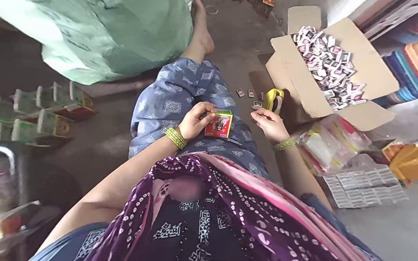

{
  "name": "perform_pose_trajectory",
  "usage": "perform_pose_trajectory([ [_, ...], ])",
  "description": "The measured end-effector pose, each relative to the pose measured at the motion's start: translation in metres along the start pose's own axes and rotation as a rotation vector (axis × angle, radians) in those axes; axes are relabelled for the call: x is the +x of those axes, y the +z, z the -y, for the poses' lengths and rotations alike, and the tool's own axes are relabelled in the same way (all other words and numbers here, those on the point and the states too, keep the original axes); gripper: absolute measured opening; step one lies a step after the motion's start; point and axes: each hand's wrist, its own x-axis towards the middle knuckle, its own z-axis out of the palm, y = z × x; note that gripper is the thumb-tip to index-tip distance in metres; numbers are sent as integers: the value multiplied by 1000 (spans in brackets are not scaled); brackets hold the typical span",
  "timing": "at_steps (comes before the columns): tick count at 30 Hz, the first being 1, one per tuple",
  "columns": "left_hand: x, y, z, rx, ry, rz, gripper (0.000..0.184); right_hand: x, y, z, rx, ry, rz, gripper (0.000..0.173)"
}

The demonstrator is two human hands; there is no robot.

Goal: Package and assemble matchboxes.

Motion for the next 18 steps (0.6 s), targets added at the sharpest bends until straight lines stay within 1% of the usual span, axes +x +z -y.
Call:
perform_pose_trajectory([
  [3, 0, 0, 0, -3, 20, -10, 18, -7, 47, 40, 132, -90, 140, 27],
  [5, -2, -1, -1, -9, 33, -20, 18, -6, 70, 48, 154, -129, 235, 23],
  [6, -3, -1, -1, -9, 40, -25, 17, -5, 79, 50, 153, -122, 255, 22],
  [9, -5, -1, -2, -15, 52, -29, 17, -2, 97, 52, 114, -74, 196, 20],
  [12, -3, -1, -2, -7, 83, -25, 20, -1, 103, 52, 83, -65, 130, 20],
  [15, -2, 1, -6, -7, 62, -29, 27, 1, 104, 49, 50, -87, 84, 18],
  [18, -1, 6, -7, 25, 61, -79, 34, 1, 107, 46, 34, -101, 35, 17],
])
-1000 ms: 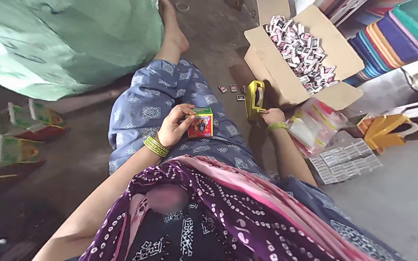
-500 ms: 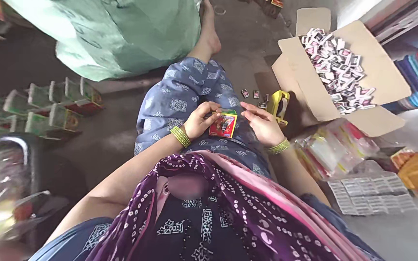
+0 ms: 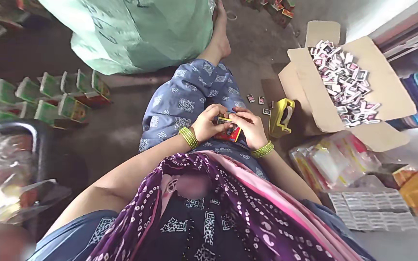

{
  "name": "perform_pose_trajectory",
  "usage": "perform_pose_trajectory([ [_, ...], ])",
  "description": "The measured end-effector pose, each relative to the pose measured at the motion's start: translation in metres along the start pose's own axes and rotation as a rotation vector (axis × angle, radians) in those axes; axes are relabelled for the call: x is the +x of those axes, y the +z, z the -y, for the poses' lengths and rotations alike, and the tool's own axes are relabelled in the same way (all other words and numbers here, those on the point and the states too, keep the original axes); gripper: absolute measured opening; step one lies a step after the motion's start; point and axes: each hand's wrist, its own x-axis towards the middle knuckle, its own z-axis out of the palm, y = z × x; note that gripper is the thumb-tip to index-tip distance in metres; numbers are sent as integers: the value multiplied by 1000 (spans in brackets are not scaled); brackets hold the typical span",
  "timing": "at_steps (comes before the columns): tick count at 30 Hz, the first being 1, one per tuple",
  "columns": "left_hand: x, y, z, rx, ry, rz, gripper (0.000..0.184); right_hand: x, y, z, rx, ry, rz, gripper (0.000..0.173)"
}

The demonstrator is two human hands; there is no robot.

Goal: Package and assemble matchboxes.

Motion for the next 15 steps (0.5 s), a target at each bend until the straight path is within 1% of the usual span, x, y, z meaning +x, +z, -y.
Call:
perform_pose_trajectory([
  [3, -1, 0, -1, -3, 14, -12, 35, 2, 5, 0, 9, 19, -48, 15],
  [4, -1, -1, -1, -11, 15, -8, 36, 3, 6, 1, 14, 39, -59, 17],
  [7, -1, -2, -2, -6, 14, 38, 38, 10, 4, 0, -1, 124, -101, 49],
  [8, -1, -1, -2, 2, 5, 55, 40, 11, 2, 0, -5, 115, -112, 51],
  [10, -2, -4, -3, 3, -41, 79, 45, 11, -1, -1, -16, 31, -64, 40],
  [11, -3, -7, -5, -17, -75, 83, 48, 10, -3, -1, -45, -32, 9, 35],
  [13, 0, -13, -9, -98, -173, 99, 56, 7, -6, -5, -192, -209, 160, 40],
  [15, 6, -25, -17, -171, -340, 113, 63, 4, -7, -12, -367, -378, 194, 47],
])
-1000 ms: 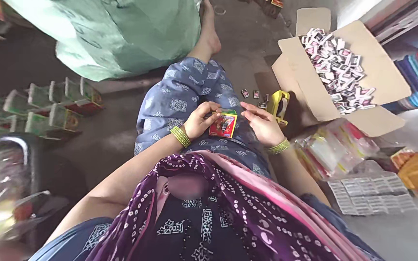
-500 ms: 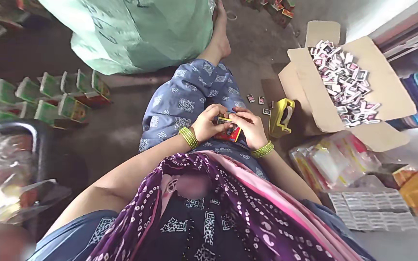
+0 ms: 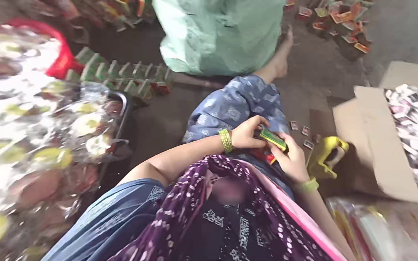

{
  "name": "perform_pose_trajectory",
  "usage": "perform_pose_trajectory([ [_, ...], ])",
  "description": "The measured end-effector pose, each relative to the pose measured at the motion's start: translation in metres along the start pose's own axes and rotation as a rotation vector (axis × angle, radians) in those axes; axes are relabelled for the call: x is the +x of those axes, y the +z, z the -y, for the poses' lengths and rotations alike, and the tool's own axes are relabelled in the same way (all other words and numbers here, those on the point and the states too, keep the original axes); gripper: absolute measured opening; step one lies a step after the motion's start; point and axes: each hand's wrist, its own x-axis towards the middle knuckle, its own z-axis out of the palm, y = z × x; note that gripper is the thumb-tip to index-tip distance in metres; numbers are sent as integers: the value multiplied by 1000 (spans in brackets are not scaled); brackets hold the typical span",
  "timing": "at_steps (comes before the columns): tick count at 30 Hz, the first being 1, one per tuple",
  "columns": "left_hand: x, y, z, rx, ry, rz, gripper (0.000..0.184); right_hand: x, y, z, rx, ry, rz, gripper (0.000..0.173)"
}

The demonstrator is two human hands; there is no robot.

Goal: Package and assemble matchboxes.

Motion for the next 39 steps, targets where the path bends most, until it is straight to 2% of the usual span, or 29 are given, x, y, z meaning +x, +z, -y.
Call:
perform_pose_trajectory([
  [2, 2, -20, -14, 4, -135, -104, 59, -4, 1, 1, -67, -5, -29, 52],
  [4, 2, -52, -20, 107, -185, -339, 45, -6, -5, 1, -19, 95, -74, 54],
  [7, -8, -123, -6, 297, -238, -712, 38, -5, -23, -6, 120, 267, -215, 57],
  [10, -33, -194, 19, 539, -426, -991, 46, -2, -50, -29, 91, 308, -405, 61],
  [13, -63, -245, 37, 671, -641, -1097, 52, -7, -78, -54, -201, 345, -422, 65],
  [16, -80, -273, 52, 759, -754, -1087, 52, -13, -96, -74, -498, 553, -166, 58],
  [19, -85, -283, 62, 779, -803, -1012, 41, -8, -99, -99, -653, 874, 304, 43],
  [21, -88, -288, 65, 793, -834, -979, 36, 7, -89, -106, -692, 977, 592, 38],
  [22, -89, -288, 67, 799, -832, -984, 35, 19, -87, -107, -678, 1007, 672, 39],
  [23, -90, -285, 69, 798, -821, -997, 36, 33, -89, -110, -632, 1022, 681, 42],
  [24, -90, -279, 70, 791, -800, -1017, 36, 49, -95, -114, -556, 1026, 617, 46],
  [26, -92, -263, 67, 802, -718, -1055, 36, 97, -121, -105, -410, 985, 355, 53],
  [27, -93, -253, 62, 809, -656, -1066, 35, 127, -141, -92, -396, 906, 169, 60],
  [30, -95, -223, 40, 833, -432, -1095, 33, 209, -213, -12, -334, 546, -529, 68],
  [31, -96, -212, 32, 829, -358, -1107, 33, 229, -233, 14, -319, 447, -713, 68],
  [32, -96, -203, 22, 820, -287, -1116, 33, 246, -249, 35, -278, 353, -818, 66],
  [33, -96, -194, 12, 804, -214, -1120, 33, 258, -258, 51, -221, 269, -856, 65],
  [35, -94, -179, -6, 770, -61, -1112, 33, 267, -252, 69, -114, 146, -784, 61],
  [37, -87, -164, -19, 720, 154, -1078, 30, 252, -216, 83, -71, 59, -601, 54],
  [39, -76, -149, -30, 622, 421, -978, 21, 221, -166, 85, -105, -39, -333, 46],
])
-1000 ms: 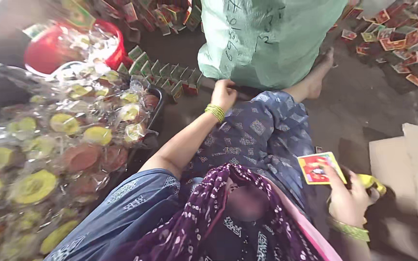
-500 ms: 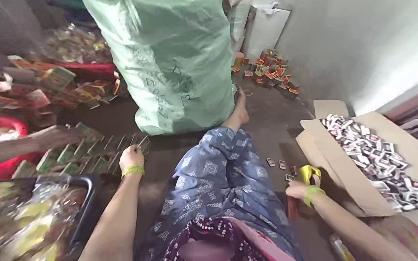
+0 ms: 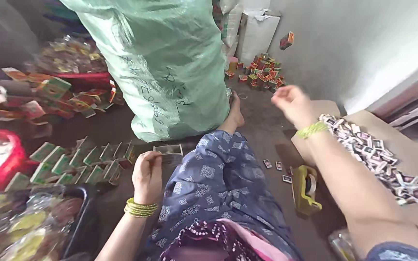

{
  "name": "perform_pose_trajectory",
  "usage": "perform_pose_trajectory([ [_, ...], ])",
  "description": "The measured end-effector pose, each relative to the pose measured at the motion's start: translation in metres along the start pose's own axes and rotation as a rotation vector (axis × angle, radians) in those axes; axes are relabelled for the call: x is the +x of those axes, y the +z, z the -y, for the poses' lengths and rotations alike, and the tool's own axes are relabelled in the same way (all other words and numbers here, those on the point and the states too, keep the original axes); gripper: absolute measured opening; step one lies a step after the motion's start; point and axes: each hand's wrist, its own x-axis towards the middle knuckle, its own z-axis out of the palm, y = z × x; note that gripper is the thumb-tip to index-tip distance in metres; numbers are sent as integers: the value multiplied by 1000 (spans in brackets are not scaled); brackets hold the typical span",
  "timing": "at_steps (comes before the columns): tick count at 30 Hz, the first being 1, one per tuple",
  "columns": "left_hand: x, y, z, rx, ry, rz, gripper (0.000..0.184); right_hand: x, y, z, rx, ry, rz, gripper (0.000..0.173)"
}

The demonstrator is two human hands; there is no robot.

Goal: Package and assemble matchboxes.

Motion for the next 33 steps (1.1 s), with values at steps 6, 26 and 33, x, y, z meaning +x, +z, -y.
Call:
perform_pose_trajectory([
  [6, 11, 38, -73, -650, 86, 430, 18, -144, 86, -10, 528, -104, 775, 74],
  [26, -74, 141, -66, -808, -566, 826, 67, -257, 97, -74, 341, 187, 211, 57],
  [33, -81, 146, -63, -729, -367, 877, 70, -271, 93, -88, 131, -33, 231, 70],
])
